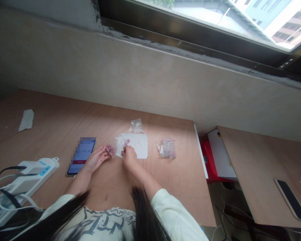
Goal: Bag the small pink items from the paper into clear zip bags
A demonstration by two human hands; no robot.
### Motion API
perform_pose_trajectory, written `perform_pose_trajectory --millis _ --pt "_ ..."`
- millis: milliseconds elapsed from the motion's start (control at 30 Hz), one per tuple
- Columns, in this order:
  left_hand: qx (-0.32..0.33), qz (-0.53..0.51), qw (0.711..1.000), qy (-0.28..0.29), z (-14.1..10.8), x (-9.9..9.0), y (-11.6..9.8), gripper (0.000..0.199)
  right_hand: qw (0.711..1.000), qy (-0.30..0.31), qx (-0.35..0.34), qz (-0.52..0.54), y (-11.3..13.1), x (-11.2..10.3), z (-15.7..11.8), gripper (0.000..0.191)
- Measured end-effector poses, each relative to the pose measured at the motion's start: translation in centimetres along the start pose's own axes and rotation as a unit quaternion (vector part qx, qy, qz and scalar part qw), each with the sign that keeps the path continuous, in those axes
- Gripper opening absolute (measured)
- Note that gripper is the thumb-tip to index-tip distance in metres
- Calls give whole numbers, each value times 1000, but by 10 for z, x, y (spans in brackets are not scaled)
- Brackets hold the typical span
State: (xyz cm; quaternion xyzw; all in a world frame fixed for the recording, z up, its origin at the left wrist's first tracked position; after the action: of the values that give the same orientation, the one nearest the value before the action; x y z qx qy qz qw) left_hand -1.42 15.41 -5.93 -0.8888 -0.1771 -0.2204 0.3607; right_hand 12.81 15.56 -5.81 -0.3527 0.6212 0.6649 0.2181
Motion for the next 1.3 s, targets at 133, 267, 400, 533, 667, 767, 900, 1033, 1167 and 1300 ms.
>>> perform_pose_trajectory --millis 133,267,400,533,667,767,900,1033,1167,1300 --pt "-2 4 1000 2 1 1 1 15 1000 -12 -3 10 -1 2 -1 3" --pt "-1 11 1000 0 2 0 1 12 996 -41 17 76 -5 -3 0 3" --pt "-7 16 1000 7 1 2 2 12 967 -122 107 197 -26 -33 4 5" --pt "-18 23 999 24 0 7 4 10 946 -152 94 270 -30 -68 12 9" --pt "-23 30 998 42 1 15 7 9 915 -85 88 384 -17 -71 15 17" --pt "-32 39 997 56 0 20 10 9 893 -55 98 436 -10 -68 12 20" --pt "-36 40 998 40 -1 22 10 8 877 -30 98 469 -6 -67 9 20" --pt "-40 55 997 38 -3 25 10 8 880 -22 93 465 -6 -68 9 21" --pt "-40 65 996 41 -2 27 11 8 895 4 87 438 -1 -67 8 21" --pt "-13 63 998 28 0 24 12 7 896 41 46 439 16 -67 4 26"
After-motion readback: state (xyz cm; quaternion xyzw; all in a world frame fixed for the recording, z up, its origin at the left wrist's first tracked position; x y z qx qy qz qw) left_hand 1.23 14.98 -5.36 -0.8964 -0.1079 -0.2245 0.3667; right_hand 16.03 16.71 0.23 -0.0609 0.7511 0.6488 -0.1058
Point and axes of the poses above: each hand's wrist, its own z-axis towards the middle knuckle, its own x-axis out of the palm, y = z × x, the point moved 6 cm from there along z, towards the middle knuckle, and after that the axes turned 13 degrees about -x, right-handed, at the moved point
